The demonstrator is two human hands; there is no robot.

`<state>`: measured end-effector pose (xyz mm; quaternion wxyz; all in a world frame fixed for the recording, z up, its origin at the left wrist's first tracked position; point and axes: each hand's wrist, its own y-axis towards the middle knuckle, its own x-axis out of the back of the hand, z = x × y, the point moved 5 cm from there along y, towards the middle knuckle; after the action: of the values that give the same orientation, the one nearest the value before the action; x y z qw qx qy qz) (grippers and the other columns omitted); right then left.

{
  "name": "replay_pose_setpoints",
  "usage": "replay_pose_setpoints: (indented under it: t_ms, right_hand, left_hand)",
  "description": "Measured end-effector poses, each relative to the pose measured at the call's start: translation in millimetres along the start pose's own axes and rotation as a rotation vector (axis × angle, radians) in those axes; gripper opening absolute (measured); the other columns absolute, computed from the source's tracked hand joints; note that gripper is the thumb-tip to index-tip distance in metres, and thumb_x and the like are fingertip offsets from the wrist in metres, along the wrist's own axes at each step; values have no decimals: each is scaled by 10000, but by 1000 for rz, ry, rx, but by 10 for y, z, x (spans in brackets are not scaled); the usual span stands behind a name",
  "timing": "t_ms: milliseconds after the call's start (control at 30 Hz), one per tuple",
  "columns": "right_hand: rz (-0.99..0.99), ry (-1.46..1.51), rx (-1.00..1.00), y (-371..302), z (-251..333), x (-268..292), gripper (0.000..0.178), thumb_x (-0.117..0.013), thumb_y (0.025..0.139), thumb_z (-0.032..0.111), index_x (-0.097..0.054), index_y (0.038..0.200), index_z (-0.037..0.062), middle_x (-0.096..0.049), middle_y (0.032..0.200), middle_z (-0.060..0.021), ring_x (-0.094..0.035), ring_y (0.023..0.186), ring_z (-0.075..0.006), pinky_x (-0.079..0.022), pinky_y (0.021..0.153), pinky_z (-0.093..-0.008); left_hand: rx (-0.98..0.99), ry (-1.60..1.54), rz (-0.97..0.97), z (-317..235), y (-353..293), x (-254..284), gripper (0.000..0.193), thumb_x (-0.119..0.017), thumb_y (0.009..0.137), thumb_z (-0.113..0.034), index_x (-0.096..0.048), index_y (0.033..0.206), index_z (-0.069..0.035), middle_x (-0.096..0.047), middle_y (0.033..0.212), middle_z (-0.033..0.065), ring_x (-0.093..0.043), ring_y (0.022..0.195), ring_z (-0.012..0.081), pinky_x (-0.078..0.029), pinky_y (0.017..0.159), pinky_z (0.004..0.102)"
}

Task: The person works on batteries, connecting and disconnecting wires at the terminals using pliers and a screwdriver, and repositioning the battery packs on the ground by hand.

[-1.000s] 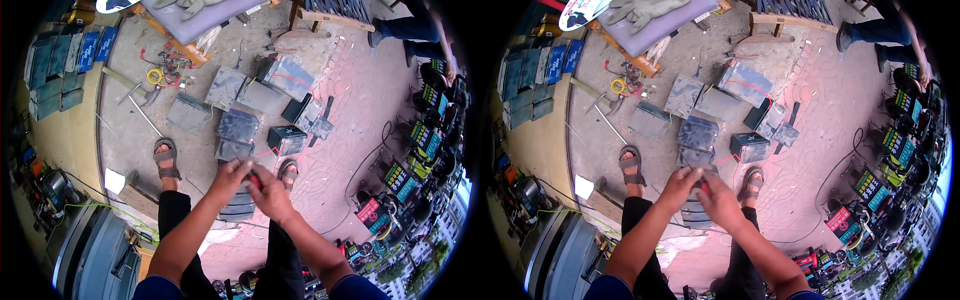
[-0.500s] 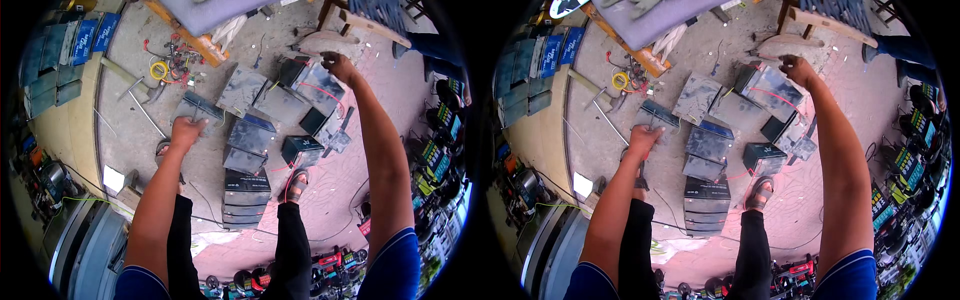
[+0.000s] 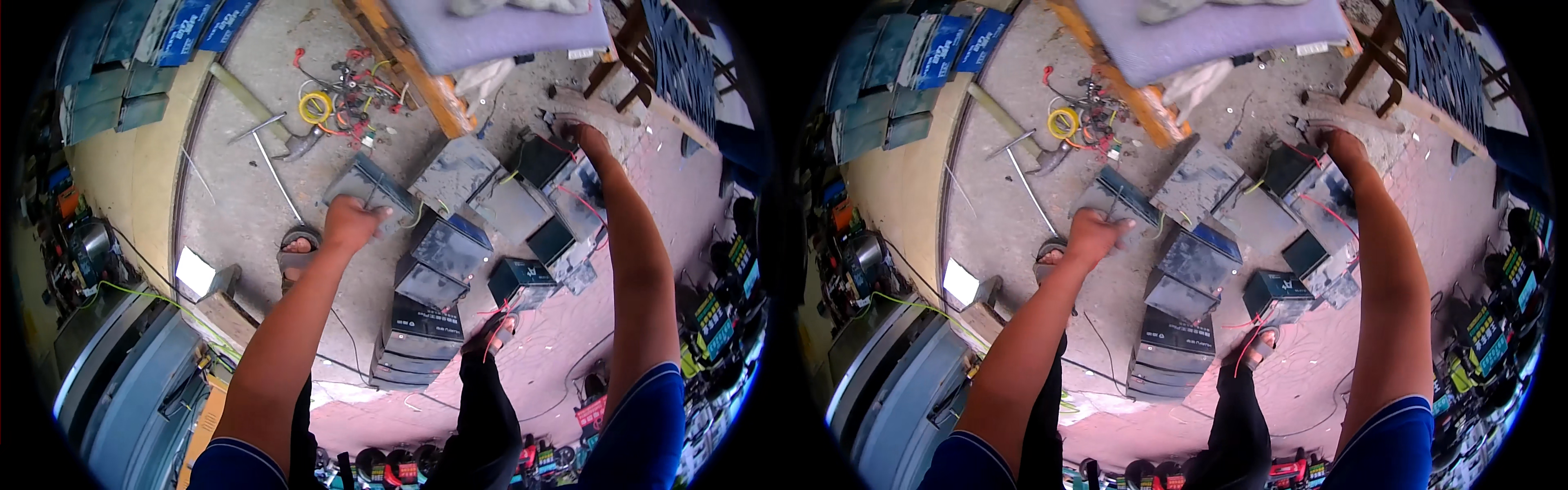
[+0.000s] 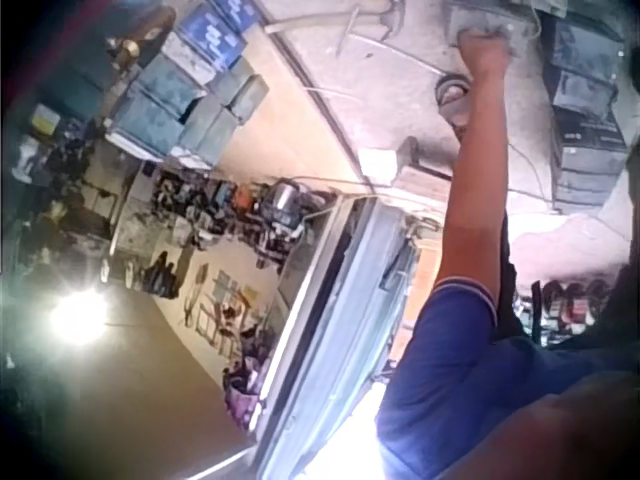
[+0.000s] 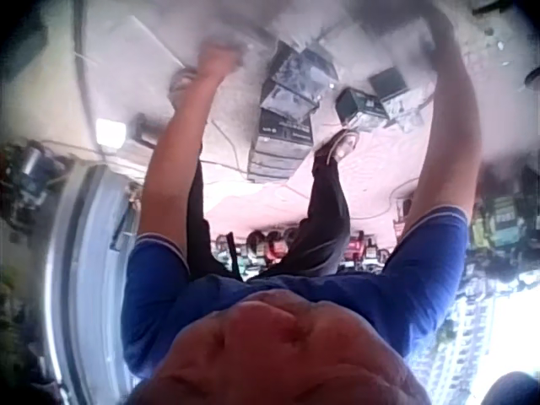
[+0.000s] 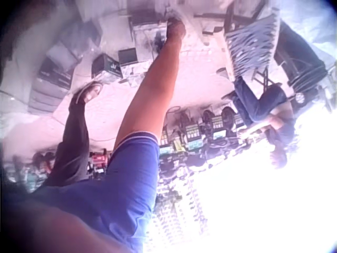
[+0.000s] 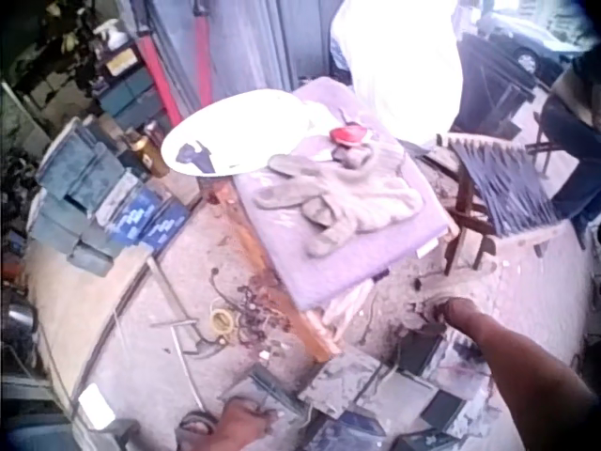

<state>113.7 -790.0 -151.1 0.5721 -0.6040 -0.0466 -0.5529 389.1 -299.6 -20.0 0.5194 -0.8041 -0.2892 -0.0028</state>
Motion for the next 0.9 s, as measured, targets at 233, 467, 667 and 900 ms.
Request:
replay_pose_setpoints:
  t_ms: [233, 467, 667, 900]
  right_hand:
    - [-299, -365, -77, -675, 47, 502, 160, -579, 964, 180, -611, 1013, 30, -691, 923, -256, -685, 910, -442, -555, 811, -519]
    - [-438, -40, -369, -3684, 979, 985, 82, -539, 1028, 105, -554, 1060, 31, -640, 958, -253, -625, 918, -481, -503, 772, -538]
    - [-284, 647, -1027, -5671, 3060, 287, 197, -553, 1043, 192, -590, 988, 6, -638, 836, -112, -605, 768, -217, -489, 702, -386]
    - [-457, 1664, -1089, -5284, 5170, -748, 131, -566, 1067, 149, -581, 1126, 33, -663, 920, -50, -572, 788, -104, -471, 693, -260]
  left_hand:
    - [35, 222, 40, 11, 138, 105, 391, -852, 850, -316, -720, 696, 19, -719, 644, 139, -678, 517, 205, -519, 515, 355]
    - [116, 158, 170, 72, 213, 170, 300, -871, 854, -281, -724, 825, -21, -724, 729, 78, -724, 595, 181, -434, 440, 323]
    - [104, 194, 155, -58, 175, 95, 333, -885, 840, -281, -699, 800, -8, -727, 744, 80, -698, 561, 190, -431, 436, 351]
    - [217, 190, 259, 37, 287, 97, 307, -887, 840, -304, -719, 846, -48, -740, 781, 78, -639, 543, 173, -424, 438, 347]
